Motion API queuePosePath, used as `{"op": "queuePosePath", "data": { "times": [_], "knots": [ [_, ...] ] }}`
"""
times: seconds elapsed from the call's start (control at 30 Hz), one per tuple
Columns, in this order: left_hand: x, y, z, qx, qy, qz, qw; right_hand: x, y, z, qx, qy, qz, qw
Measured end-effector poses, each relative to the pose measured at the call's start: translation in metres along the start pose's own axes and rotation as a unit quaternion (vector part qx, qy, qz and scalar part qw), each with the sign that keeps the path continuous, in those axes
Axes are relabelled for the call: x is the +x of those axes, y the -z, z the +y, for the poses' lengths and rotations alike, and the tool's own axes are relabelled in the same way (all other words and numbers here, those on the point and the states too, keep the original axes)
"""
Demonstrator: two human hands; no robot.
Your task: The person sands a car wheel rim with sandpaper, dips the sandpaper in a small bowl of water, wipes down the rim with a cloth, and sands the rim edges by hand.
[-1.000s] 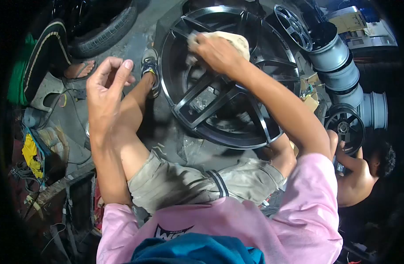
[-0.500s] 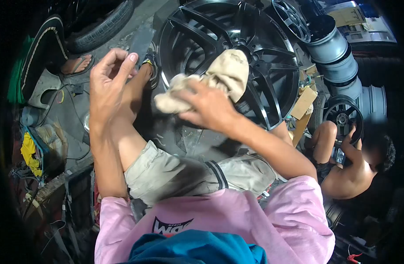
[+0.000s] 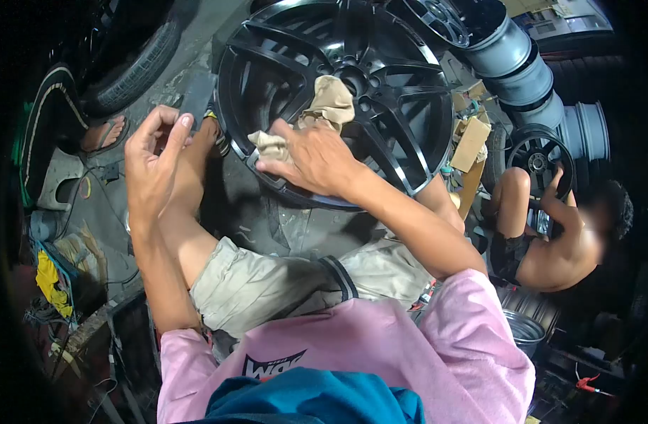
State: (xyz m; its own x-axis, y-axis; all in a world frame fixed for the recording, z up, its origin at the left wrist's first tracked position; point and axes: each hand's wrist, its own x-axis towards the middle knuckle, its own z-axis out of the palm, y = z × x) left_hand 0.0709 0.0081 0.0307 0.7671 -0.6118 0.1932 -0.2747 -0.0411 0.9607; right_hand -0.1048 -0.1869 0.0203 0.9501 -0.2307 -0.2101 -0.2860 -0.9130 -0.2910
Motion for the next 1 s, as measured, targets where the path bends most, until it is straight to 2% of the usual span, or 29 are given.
{"op": "queuePosePath", "data": {
  "times": [0.03, 0.1, 0.17, 0.23, 0.3, 0.33, 0.37, 0.4, 0.43, 0.5, 0.57, 0.63, 0.67, 0.73, 0.8, 0.87, 0.93, 0.97, 1.0],
  "knots": [
    [-0.001, 0.000, 0.001, -0.001, -0.006, -0.001, 1.000, 0.000, -0.006, -0.001, -0.002, -0.001, 0.005, 1.000],
    [-0.002, 0.002, 0.002, 0.001, 0.023, 0.005, 1.000, -0.005, -0.025, -0.001, 0.006, 0.067, 0.116, 0.991],
    [-0.001, 0.003, -0.001, 0.000, 0.024, 0.009, 1.000, -0.023, -0.033, -0.002, 0.076, 0.129, 0.153, 0.977],
    [0.001, 0.003, -0.006, 0.013, -0.010, -0.002, 1.000, -0.038, -0.037, 0.015, 0.084, 0.198, 0.126, 0.969],
    [0.002, 0.000, -0.005, 0.025, -0.008, -0.017, 1.000, -0.031, -0.020, 0.047, 0.071, 0.219, 0.098, 0.968],
    [0.002, -0.002, -0.004, 0.029, -0.016, -0.021, 0.999, -0.021, -0.022, 0.076, 0.098, 0.159, 0.119, 0.975],
    [0.003, -0.004, -0.003, 0.034, -0.025, -0.020, 0.999, -0.008, -0.016, 0.093, 0.089, 0.079, 0.182, 0.976],
    [0.004, -0.005, -0.001, 0.034, -0.025, -0.020, 0.999, 0.004, 0.012, 0.099, 0.143, 0.037, 0.090, 0.985],
    [0.005, -0.005, 0.000, 0.032, -0.035, -0.025, 0.999, 0.013, 0.009, 0.110, 0.032, 0.123, 0.185, 0.975],
    [0.002, -0.006, 0.003, 0.029, -0.041, -0.034, 0.998, 0.004, 0.009, 0.122, 0.104, 0.117, 0.216, 0.964],
    [0.003, -0.006, 0.006, 0.028, -0.056, -0.046, 0.997, -0.023, 0.004, 0.114, 0.119, 0.012, 0.197, 0.973],
    [0.001, -0.006, 0.007, 0.036, -0.055, -0.053, 0.996, -0.057, -0.002, 0.124, 0.029, 0.022, 0.238, 0.971],
    [0.001, -0.006, 0.006, 0.038, -0.059, -0.055, 0.996, -0.080, 0.002, 0.127, 0.029, 0.018, 0.237, 0.971],
    [0.002, -0.005, 0.004, 0.036, -0.062, -0.055, 0.996, -0.127, 0.008, 0.125, -0.006, -0.066, 0.077, 0.995],
    [0.000, -0.003, 0.003, 0.049, -0.061, -0.062, 0.995, -0.158, 0.029, 0.089, -0.013, -0.106, 0.056, 0.993],
    [-0.001, -0.004, 0.001, 0.048, -0.057, -0.060, 0.995, -0.172, 0.043, 0.084, -0.009, -0.129, 0.044, 0.991],
    [0.000, -0.004, 0.001, 0.051, -0.059, -0.056, 0.995, -0.173, 0.050, 0.087, 0.016, -0.194, -0.007, 0.981],
    [0.000, -0.005, 0.001, 0.051, -0.060, -0.057, 0.995, -0.168, 0.048, 0.090, 0.017, -0.195, -0.007, 0.981],
    [0.000, -0.006, 0.002, 0.047, -0.057, -0.062, 0.995, -0.156, 0.043, 0.093, 0.003, -0.150, 0.020, 0.988]
  ]
}}
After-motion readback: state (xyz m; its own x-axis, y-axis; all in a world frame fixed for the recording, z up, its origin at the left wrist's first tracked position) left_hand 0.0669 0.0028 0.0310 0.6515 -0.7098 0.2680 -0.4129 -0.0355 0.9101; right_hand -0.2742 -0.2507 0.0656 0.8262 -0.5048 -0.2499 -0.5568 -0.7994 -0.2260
